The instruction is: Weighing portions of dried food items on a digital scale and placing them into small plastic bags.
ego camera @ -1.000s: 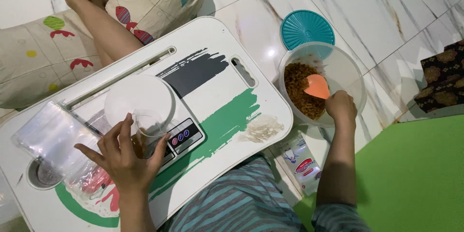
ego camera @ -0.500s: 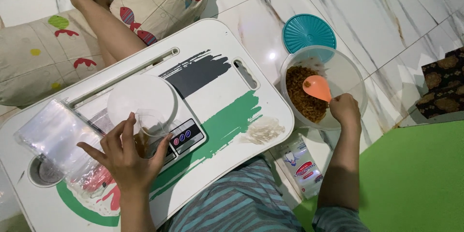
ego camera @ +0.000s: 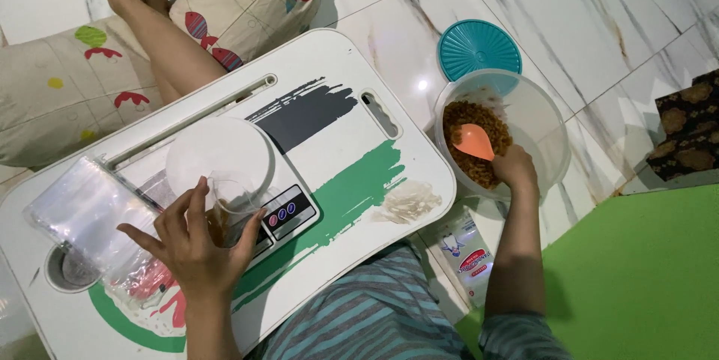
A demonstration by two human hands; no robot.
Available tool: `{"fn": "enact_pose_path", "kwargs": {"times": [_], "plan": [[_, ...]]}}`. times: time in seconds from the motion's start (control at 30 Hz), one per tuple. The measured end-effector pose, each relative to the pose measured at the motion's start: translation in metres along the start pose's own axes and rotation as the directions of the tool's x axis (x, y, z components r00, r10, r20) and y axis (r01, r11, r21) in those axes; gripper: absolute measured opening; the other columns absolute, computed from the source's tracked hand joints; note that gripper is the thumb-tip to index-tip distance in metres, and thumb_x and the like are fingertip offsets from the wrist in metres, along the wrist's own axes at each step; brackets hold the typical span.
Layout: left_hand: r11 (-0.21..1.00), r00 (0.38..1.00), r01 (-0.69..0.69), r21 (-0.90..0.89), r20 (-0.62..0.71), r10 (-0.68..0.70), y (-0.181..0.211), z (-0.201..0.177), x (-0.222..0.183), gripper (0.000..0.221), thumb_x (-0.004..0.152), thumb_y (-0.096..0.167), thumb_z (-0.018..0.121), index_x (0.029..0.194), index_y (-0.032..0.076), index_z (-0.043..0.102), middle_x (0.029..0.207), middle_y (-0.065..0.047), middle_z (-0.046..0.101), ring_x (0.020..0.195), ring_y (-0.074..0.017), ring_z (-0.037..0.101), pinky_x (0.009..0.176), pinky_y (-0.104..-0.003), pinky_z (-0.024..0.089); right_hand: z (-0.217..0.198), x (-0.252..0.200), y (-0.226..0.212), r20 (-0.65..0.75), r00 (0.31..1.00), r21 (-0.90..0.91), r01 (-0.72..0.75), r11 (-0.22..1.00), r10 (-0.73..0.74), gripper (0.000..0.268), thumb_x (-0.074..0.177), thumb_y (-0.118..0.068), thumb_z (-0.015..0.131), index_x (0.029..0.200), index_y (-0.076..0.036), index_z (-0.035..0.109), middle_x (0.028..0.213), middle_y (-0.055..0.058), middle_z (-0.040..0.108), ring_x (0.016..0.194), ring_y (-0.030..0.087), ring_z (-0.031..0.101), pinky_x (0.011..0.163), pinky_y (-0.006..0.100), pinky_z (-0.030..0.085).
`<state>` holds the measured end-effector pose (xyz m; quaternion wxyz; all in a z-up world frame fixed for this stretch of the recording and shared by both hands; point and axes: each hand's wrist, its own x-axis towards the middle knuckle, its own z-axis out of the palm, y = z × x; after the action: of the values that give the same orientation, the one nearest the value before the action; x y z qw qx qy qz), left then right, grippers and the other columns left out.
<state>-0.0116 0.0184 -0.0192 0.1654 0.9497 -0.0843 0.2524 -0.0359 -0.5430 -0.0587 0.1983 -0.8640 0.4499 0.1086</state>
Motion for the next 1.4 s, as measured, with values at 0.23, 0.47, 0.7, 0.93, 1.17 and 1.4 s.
{"fn": "enact_pose_path", "kwargs": {"times": [0.23, 0.47, 0.7, 0.93, 1.17, 1.4], "plan": [[1.000, 1.000, 0.010, -0.007, -0.006, -0.010, -0.004, 0.001, -0.001, 0.095, 0.084, 0.065, 0.091, 0.154, 0.005, 0.069, 0.130, -0.013, 0.070, 0.131, -0.0334, 0.060, 0.132, -0.057, -0.015, 0.007, 0.000, -0.002, 0.004, 1.000, 0.057, -0.023, 0.998, 0.023, 0.036, 0.086, -0.006, 0.052, 0.115, 0.008, 0.068, 0.101, 0.025, 0.074, 0.087, 0.039, 0.071, 0.077, 0.048, 0.055], [0.999, 1.000, -0.001, 0.034, 0.009, 0.000, -0.005, 0.006, -0.003, 0.100, 0.084, 0.071, 0.087, 0.157, 0.006, 0.067, 0.130, -0.012, 0.072, 0.131, -0.0338, 0.062, 0.132, -0.058, -0.016, 0.021, 0.018, 0.000, 0.002, 1.000, 0.057, 0.021, 0.998, -0.021, 0.023, 0.090, -0.008, 0.056, 0.094, 0.012, 0.069, 0.088, 0.024, 0.070, 0.075, 0.035, 0.067, 0.069, 0.046, 0.054], [1.000, 1.000, -0.002, -0.004, -0.017, 0.002, 0.001, 0.000, 0.001, 0.094, 0.084, 0.064, 0.090, 0.154, 0.005, 0.069, 0.127, -0.012, 0.073, 0.129, -0.0329, 0.064, 0.131, -0.056, -0.017, 0.013, 0.016, 0.012, -0.024, 0.998, 0.105, 0.063, 0.992, -0.061, 0.028, 0.088, -0.007, 0.053, 0.097, 0.014, 0.070, 0.092, 0.027, 0.072, 0.078, 0.039, 0.068, 0.071, 0.047, 0.056], [1.000, 1.000, 0.001, 0.024, -0.001, -0.001, -0.001, 0.004, -0.001, 0.097, 0.084, 0.069, 0.088, 0.157, 0.007, 0.066, 0.129, -0.011, 0.071, 0.131, -0.0322, 0.062, 0.131, -0.057, -0.018, -0.020, -0.008, 0.008, -0.030, 0.998, 0.127, 0.054, 0.990, -0.051, 0.030, 0.101, -0.015, 0.061, 0.108, 0.009, 0.076, 0.086, 0.022, 0.074, 0.078, 0.032, 0.069, 0.075, 0.044, 0.054], [0.999, 1.000, -0.004, 0.044, -0.007, 0.004, 0.007, 0.001, 0.003, 0.094, 0.081, 0.070, 0.088, 0.152, 0.010, 0.069, 0.126, -0.008, 0.068, 0.126, -0.0292, 0.063, 0.131, -0.056, -0.015, -0.084, -0.113, -0.065, -0.106, 0.973, 0.083, 0.216, 0.973, -0.207, 0.031, 0.101, -0.018, 0.054, 0.115, 0.002, 0.074, 0.093, 0.019, 0.074, 0.085, 0.033, 0.066, 0.079, 0.044, 0.051], [1.000, 0.999, -0.016, 0.026, -0.028, 0.017, 0.016, 0.000, 0.008, 0.092, 0.080, 0.071, 0.084, 0.147, 0.012, 0.064, 0.123, -0.008, 0.064, 0.126, -0.0300, 0.059, 0.127, -0.059, -0.011, -0.109, -0.207, -0.155, -0.088, 0.825, 0.084, 0.565, 0.821, -0.559, 0.028, 0.097, -0.012, 0.057, 0.116, -0.001, 0.073, 0.111, 0.011, 0.074, 0.091, 0.030, 0.067, 0.082, 0.039, 0.050]]}}
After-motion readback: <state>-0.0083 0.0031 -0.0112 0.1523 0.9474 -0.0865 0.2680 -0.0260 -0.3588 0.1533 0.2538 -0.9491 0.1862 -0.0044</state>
